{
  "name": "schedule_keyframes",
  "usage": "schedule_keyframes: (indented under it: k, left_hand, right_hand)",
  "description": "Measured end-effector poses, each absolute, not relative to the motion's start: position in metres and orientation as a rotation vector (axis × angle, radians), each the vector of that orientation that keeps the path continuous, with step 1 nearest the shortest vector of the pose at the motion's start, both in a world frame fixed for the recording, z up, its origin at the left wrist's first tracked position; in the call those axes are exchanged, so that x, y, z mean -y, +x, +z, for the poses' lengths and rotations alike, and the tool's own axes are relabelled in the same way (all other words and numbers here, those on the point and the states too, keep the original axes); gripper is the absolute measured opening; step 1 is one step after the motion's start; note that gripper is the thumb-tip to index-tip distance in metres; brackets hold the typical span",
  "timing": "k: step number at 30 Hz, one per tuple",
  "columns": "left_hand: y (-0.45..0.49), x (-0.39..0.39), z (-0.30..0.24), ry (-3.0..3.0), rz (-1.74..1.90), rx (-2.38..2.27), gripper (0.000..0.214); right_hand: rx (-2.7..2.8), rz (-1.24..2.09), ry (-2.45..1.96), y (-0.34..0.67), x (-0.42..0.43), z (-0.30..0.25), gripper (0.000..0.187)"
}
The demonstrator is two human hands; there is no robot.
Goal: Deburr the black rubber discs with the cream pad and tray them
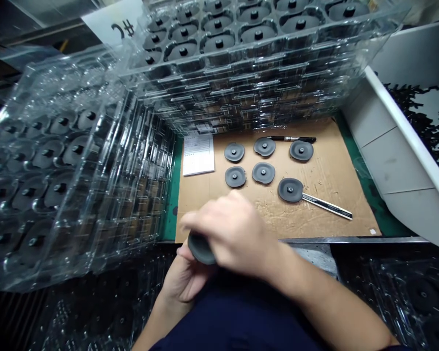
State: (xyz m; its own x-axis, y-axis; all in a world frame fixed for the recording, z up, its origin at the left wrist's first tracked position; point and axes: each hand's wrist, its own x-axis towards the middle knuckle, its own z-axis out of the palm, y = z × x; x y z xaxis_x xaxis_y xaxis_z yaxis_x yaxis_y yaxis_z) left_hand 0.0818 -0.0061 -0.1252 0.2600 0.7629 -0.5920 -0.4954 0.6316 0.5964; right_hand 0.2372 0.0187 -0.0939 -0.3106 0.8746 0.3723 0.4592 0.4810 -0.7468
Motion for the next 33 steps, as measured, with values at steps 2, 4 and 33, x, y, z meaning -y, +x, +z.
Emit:
schedule_keyframes:
  k: [2, 4, 33]
  left_hand:
    - [0.079, 0.003, -0.122, 0.261, 0.795, -0.863, 0.061]
    - [0.075, -0.001, -0.122, 0.197, 0.781, -0.753, 0.06]
    - [0.09, -0.004, -0.116, 0.358, 0.855, -0.858, 0.035]
  right_hand:
    - [1.753, 0.803, -1.405, 0.252, -0.026, -0.116, 0.022]
    - [1.648, 0.906, -1.658, 0.264, -0.025, -0.142, 0.023]
    - [1.853, 0.566, -1.119, 0.226, -0.004, -0.086, 0.023]
